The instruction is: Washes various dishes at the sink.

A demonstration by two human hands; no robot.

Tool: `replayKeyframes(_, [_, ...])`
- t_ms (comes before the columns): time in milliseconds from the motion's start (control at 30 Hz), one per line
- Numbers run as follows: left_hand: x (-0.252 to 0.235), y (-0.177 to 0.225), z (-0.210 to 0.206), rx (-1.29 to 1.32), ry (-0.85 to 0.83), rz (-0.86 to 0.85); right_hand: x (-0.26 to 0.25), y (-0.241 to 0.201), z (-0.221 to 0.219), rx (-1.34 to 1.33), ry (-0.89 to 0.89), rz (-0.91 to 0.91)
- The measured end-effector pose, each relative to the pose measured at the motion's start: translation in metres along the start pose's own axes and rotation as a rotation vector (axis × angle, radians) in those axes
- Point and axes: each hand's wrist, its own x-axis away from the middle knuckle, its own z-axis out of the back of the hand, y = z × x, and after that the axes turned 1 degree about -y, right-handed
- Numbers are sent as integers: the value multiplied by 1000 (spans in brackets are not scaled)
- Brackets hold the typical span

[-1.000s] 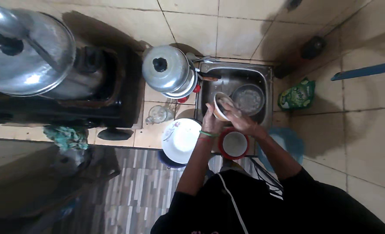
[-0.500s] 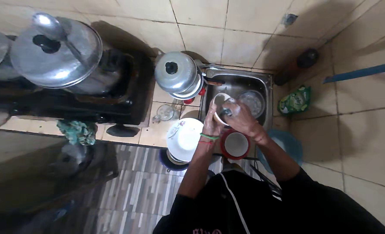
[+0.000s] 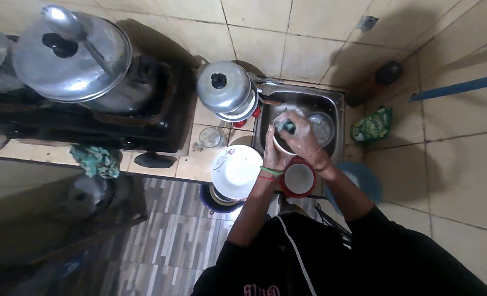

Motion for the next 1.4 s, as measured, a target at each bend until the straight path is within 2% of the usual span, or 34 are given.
replayKeyframes(67, [1, 6, 0, -40, 31, -39, -4, -5, 2, 180, -61, -42])
replayKeyframes(133, [-1, 8, 5, -52, 76, -47, -11, -4, 1, 79, -200, -44])
replayKeyframes(200, [-2, 4, 5, -26, 51, 0, -14, 3, -4, -84, -141, 18])
replayKeyframes(267, [0, 4, 2, -30, 23, 20, -18, 9, -10, -5, -21, 7])
replayKeyframes(333, [-1, 8, 6, -66, 49, -9, -20, 8, -8, 149, -95, -35])
replayKeyframes(400, [-3, 7, 14, -65, 75, -34, -19, 5, -5, 51, -247, -19])
replayKeyframes(467, [-2, 5, 14, -57, 29, -21, -19, 5, -6, -100, -206, 14])
replayKeyframes(533, [-1, 6, 10, -104, 33, -17, -19, 3, -6, 5, -106, -12])
replayKeyframes(600, [1, 9, 13, -190, 62, -73, -18, -8, -1, 113, -212, -82])
replayKeyframes(667, [-1, 9, 17, -126, 66, -92, -23, -7, -3, 13, -304, -66])
replayKeyframes(733, [-2, 8, 14, -46, 60, -38, -29, -1, -8, -56, -220, -22])
replayKeyframes(800, [-2, 14, 11, -62, 93, -33, -33, -5, -11, 101, -174, -49])
replayKeyframes(867, [-3, 23, 15, -95, 83, -95, -34, -23, -8, 210, -320, -126])
replayKeyframes(900, [-2, 26, 16, -101, 78, -112, -33, -27, -9, 164, -354, -122])
replayKeyframes(967, [3, 30, 12, -118, 69, -92, -36, -20, -15, 37, -282, -62])
replayKeyframes(1033, [7, 34, 9, -116, 69, -75, -40, -13, -20, 107, -242, -52])
replayKeyframes(1100, [7, 43, 11, -125, 79, -130, -39, -24, -20, 153, -329, -81])
replayKeyframes(1233, [3, 54, 15, -54, 110, -123, -31, -33, -15, -220, -491, -213])
replayKeyframes(1333, [-1, 49, 21, -2, 60, -139, -33, -29, -21, -61, -563, -171])
replayKeyframes(1400, [-6, 44, 28, 53, 26, -119, -33, -25, -27, 46, -488, -105])
